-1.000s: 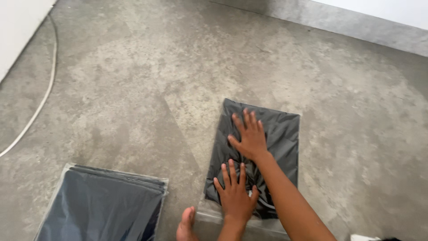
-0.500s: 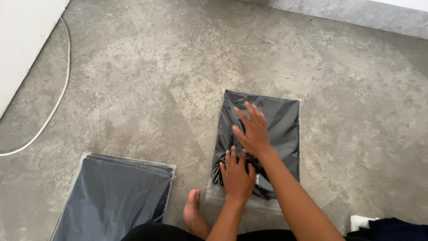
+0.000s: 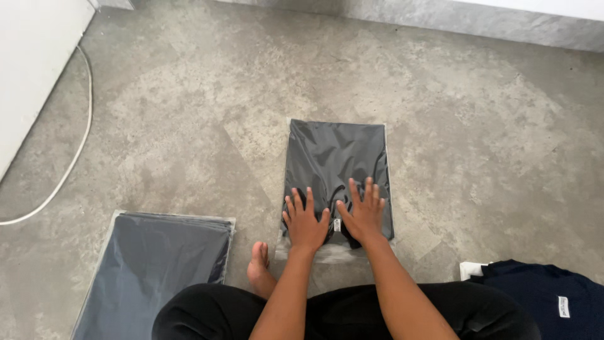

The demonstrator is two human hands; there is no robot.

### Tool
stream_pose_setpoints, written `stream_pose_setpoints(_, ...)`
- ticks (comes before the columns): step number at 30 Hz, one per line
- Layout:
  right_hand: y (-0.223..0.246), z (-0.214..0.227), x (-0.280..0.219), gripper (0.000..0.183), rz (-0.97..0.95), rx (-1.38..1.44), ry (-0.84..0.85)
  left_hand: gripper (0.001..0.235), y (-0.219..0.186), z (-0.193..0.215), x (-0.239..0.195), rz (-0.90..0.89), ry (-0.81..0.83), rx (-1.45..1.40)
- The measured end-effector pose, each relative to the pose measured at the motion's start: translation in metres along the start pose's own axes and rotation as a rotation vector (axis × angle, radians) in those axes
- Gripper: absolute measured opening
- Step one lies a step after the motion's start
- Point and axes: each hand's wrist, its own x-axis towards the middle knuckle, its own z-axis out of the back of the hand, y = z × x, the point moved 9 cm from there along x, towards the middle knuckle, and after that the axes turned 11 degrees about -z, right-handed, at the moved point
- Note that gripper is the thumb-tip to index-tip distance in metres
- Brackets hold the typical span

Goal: The person sits on the floor and folds dark-colored t-shirts. They place each folded shirt into a clear plastic bag, seal the bag, and set it aside. The process is repeated for multiple shirts.

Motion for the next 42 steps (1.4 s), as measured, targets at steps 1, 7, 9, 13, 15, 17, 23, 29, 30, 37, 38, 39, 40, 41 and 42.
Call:
stream_pose_setpoints(1, -0.002, 0.012, -0.004, 0.065, -0.056, 0.084, -0.026, 0.076, -0.001, 0.007, -0.001, -0.001, 0.05, -0.186)
stream_pose_setpoints(7, -0.052, -0.056, 0.005, 0.072, -0.27, -0.239, 0.178, 0.099, 0.014, -0.018, -0.016, -0.046, 0.387, 0.117)
stream_pose_setpoints(9, -0.055, -0.045, 0.02, 0.075, -0.219, -0.247, 0.162, 0.101, 0.007, -0.012, 0.0, -0.061, 0.361, 0.132)
stream_pose_setpoints(13, -0.06, 0.027, 0.021, 0.07, -0.135, 0.204, 0.148, 0.101, 0.003, 0.011, 0.024, -0.096, 0.222, 0.103)
stream_pose_setpoints(15, -0.131, 0.016, 0.06, 0.071, -0.281, 0.169, 0.054, 0.088, -0.031, 0.022, 0.01, -0.083, 0.062, 0.061)
stream_pose_setpoints(17, -0.179, 0.011, 0.074, 0.072, -0.418, 0.139, -0.027, 0.075, -0.048, 0.0, -0.003, -0.057, -0.095, 0.03)
stream_pose_setpoints(23, -0.219, -0.122, 0.053, 0.02, -0.733, 0.361, 0.843, 0.092, -0.071, -0.229, -0.085, 0.949, 0.285, -1.696)
stream_pose_setpoints(29, -0.195, -0.117, 0.04, 0.008, -0.63, 0.391, 0.907, 0.083, -0.073, -0.276, -0.064, 0.94, 0.385, -1.749)
stream_pose_setpoints(30, -0.196, -0.116, 0.04, 0.01, -0.619, 0.378, 0.912, 0.069, -0.071, -0.277, -0.064, 0.945, 0.355, -1.731)
stream_pose_setpoints(37, -0.204, -0.123, 0.048, 0.019, -0.615, 0.427, 0.887, 0.048, -0.081, -0.256, -0.063, 0.825, 0.351, -1.577)
stream_pose_setpoints(38, -0.201, -0.115, 0.044, 0.019, -0.611, 0.424, 0.884, 0.048, -0.082, -0.251, -0.062, 0.822, 0.347, -1.582)
stream_pose_setpoints(39, -0.197, -0.108, 0.038, 0.018, -0.615, 0.433, 0.902, 0.049, -0.079, -0.245, -0.062, 0.834, 0.296, -1.566)
stream_pose_setpoints(40, -0.194, -0.104, 0.029, 0.017, -0.621, 0.44, 0.926, 0.049, -0.075, -0.24, -0.065, 0.854, 0.245, -1.549)
stream_pose_setpoints(41, -0.193, -0.102, 0.03, 0.017, -0.62, 0.434, 0.929, 0.049, -0.073, -0.241, -0.063, 0.859, 0.241, -1.553)
stream_pose_setpoints(42, -0.193, -0.101, 0.029, 0.014, -0.619, 0.438, 0.934, 0.047, -0.07, -0.242, -0.063, 0.87, 0.222, -1.542)
